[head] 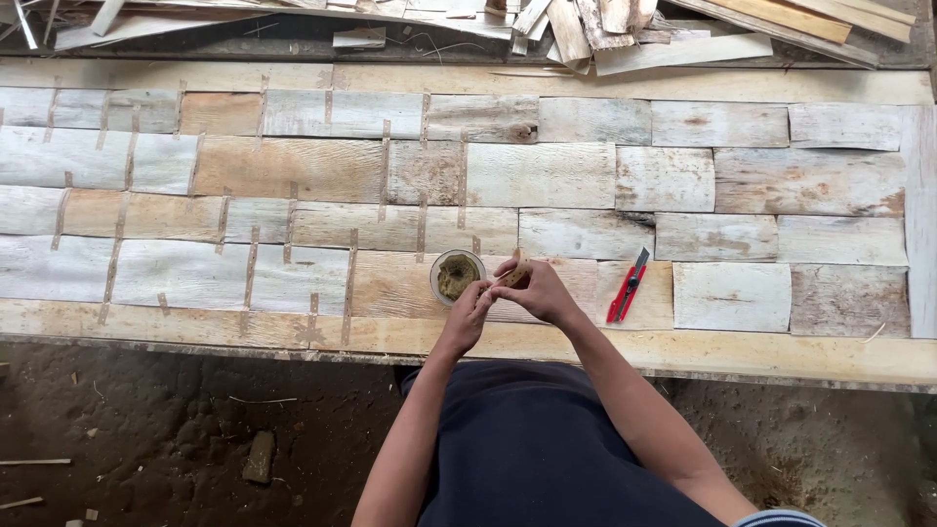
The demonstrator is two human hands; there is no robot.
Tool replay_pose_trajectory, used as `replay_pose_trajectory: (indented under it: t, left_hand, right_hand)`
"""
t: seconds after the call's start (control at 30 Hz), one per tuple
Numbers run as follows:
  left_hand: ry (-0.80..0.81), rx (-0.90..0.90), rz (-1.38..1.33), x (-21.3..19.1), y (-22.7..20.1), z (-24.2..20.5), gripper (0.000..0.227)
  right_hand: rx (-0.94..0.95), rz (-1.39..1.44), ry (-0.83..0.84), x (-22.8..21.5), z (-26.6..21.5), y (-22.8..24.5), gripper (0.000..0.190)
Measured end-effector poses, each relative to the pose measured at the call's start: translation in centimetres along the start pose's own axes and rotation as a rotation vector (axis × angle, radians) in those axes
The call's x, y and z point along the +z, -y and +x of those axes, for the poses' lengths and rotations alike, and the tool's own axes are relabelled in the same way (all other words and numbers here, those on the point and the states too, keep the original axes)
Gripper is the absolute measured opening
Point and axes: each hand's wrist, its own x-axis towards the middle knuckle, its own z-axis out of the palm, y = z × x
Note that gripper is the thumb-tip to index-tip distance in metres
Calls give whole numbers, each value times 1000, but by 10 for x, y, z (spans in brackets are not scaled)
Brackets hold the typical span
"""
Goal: Applying thin adhesive strips to the seams of a wooden surface to join or seal them.
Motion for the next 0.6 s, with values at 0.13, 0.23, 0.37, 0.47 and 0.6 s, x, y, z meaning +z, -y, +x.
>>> replay_pose_trajectory:
  t: [0.13,0.23,0.37,0.47,0.6]
  left_hand:
    - [-33,-28,-166,9,35,-2,32]
    - [-19,-5,-321,9,26,-8,32]
    - [30,8,-536,2,14,-13,30]
    - [62,9,-602,-6,-18,-24,32]
    - [95,-2,-715,-5,-39,-26,33]
  right_hand:
    - [-39,83,47,7,-3,-4,31]
    - [-107,95,79,14,-4,1,26]
    - [-161,206,124,22,-1,4,23]
    - [-177,292,137,25,-1,6,24]
    - [-190,375,114,26,0,6,25]
